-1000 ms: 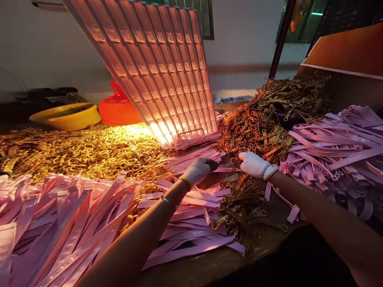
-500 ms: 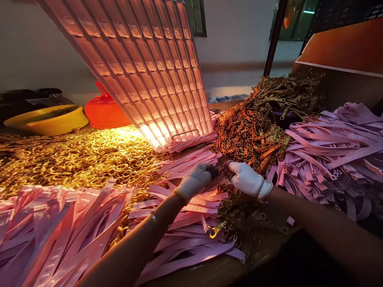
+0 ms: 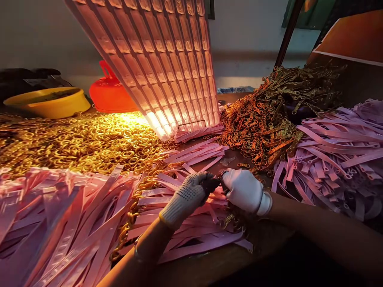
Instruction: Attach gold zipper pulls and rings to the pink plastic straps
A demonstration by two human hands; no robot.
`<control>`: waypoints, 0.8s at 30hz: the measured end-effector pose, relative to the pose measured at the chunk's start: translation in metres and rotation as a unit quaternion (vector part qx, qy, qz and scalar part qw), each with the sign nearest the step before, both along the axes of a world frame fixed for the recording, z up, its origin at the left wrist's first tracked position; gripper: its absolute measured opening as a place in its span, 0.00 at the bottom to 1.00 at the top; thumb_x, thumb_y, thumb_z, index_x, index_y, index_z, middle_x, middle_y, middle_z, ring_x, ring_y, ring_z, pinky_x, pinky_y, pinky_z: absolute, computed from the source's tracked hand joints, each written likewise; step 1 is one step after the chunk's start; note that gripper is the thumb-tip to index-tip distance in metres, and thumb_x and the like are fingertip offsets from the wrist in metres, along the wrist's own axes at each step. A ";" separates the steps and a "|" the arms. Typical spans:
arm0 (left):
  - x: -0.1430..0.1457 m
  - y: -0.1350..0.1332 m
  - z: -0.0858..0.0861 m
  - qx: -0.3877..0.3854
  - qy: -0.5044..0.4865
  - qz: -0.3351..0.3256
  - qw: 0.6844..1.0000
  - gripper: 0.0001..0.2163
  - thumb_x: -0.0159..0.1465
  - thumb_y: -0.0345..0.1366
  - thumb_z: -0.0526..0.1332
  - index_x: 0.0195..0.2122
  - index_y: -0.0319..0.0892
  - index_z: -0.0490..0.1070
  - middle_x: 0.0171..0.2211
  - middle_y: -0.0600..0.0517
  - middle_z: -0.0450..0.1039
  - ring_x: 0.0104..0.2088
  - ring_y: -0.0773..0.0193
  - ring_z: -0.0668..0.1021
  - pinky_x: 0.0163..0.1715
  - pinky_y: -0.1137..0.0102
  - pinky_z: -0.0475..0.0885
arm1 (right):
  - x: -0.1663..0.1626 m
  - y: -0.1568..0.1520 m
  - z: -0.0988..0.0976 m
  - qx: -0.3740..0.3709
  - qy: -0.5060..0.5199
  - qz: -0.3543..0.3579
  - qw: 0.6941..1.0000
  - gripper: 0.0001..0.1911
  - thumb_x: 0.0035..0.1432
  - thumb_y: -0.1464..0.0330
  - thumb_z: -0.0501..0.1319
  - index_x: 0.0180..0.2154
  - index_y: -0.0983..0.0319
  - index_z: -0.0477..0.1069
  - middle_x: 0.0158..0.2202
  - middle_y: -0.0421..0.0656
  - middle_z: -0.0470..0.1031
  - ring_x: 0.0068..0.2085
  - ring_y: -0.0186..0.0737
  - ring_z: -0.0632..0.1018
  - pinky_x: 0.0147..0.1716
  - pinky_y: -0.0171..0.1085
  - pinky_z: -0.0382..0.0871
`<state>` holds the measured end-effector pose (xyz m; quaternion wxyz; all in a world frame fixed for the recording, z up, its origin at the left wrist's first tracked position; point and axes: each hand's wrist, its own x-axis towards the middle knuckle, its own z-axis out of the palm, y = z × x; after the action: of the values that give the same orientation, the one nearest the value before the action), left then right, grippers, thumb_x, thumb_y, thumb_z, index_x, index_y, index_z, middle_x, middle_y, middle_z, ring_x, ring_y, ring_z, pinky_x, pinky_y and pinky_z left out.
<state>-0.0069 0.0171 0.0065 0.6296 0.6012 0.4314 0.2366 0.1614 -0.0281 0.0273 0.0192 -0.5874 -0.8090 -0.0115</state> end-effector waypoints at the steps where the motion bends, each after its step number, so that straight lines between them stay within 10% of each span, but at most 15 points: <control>1: 0.000 -0.001 0.001 0.005 0.004 -0.007 1.000 0.16 0.59 0.48 0.64 0.26 0.40 0.67 0.15 0.59 0.55 0.15 0.74 0.57 0.14 0.77 0.49 | 0.000 0.001 -0.004 0.013 -0.024 0.006 1.000 0.12 0.65 0.75 0.50 0.41 0.66 0.71 0.37 0.53 0.77 0.38 0.47 0.77 0.31 0.39 0.62; 8: -0.004 0.002 -0.017 0.105 0.038 -0.026 0.993 0.14 0.59 0.46 0.63 0.27 0.39 0.71 0.23 0.52 0.68 0.21 0.70 0.65 0.19 0.77 0.58 | -0.002 0.007 -0.004 -0.008 -0.023 -0.002 1.000 0.11 0.60 0.76 0.52 0.41 0.65 0.70 0.39 0.51 0.77 0.38 0.47 0.78 0.31 0.39 0.64; 14: -0.009 0.000 -0.022 -0.010 -0.001 -0.004 1.000 0.17 0.59 0.50 0.65 0.36 0.38 0.74 0.23 0.54 0.68 0.17 0.72 0.62 0.16 0.76 0.54 | 0.001 0.003 0.016 -0.084 -0.005 0.007 0.996 0.15 0.59 0.75 0.54 0.48 0.63 0.69 0.43 0.49 0.78 0.39 0.46 0.79 0.32 0.38 0.64; 24: -0.004 -0.001 -0.031 0.022 0.000 -0.050 0.999 0.09 0.58 0.40 0.63 0.30 0.38 0.73 0.22 0.54 0.69 0.18 0.72 0.64 0.16 0.77 0.56 | -0.001 -0.002 -0.010 -0.059 -0.079 0.073 0.992 0.11 0.64 0.75 0.49 0.41 0.65 0.70 0.34 0.52 0.78 0.36 0.48 0.79 0.26 0.38 0.61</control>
<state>-0.0109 0.0164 -0.0241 0.6272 0.6355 0.3960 0.2143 0.1601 -0.0305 0.0171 -0.0788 -0.5238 -0.8482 -0.0092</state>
